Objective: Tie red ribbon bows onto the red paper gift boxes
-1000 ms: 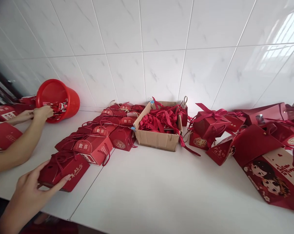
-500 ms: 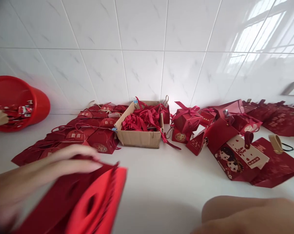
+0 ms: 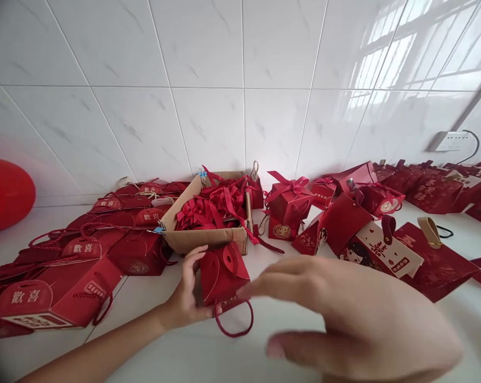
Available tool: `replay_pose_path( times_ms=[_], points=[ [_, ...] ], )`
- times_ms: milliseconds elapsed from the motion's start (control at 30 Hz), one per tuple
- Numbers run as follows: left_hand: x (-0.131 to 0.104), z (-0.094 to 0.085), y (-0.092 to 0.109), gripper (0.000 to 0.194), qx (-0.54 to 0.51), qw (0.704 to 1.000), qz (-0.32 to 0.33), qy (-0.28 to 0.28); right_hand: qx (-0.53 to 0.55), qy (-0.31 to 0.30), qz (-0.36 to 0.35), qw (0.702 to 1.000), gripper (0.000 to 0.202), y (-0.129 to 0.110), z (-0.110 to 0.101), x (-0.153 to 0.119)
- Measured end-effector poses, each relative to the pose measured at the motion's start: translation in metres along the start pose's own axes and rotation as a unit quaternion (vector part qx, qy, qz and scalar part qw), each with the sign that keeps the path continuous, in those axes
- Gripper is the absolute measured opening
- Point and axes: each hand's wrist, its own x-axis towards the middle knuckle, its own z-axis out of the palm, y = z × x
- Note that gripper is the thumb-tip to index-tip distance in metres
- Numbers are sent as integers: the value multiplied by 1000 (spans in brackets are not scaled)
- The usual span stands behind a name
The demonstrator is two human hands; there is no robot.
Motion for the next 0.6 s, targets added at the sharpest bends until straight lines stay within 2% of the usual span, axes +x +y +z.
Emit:
replay_pose_path(
  times_ms=[67,133,233,300,433,533,600],
  points=[
    [-4,2,-2,110,-44,999,1,-8,-21,-69,-7,997,35,12,-4,22],
    [-7,2,-1,116,-87,996,-6,-21,-37,-113,20,993,33,23,1,43],
    [-10,3,-1,114,-139,989,-25,-35,-51,-204,69,975,33,33,22,70],
    [-10,2,-1,110,-169,984,-33,-51,-64,-248,72,964,33,38,37,86],
    [-9,-2,-4,108,-175,982,-30,-71,-78,-270,71,957,24,46,59,103],
    [-9,-4,-6,107,-174,981,-25,-85,-51,-276,80,956,16,49,61,106],
    [-10,-4,-9,108,-174,981,-11,-85,-42,-244,80,966,13,47,57,106]
  ],
)
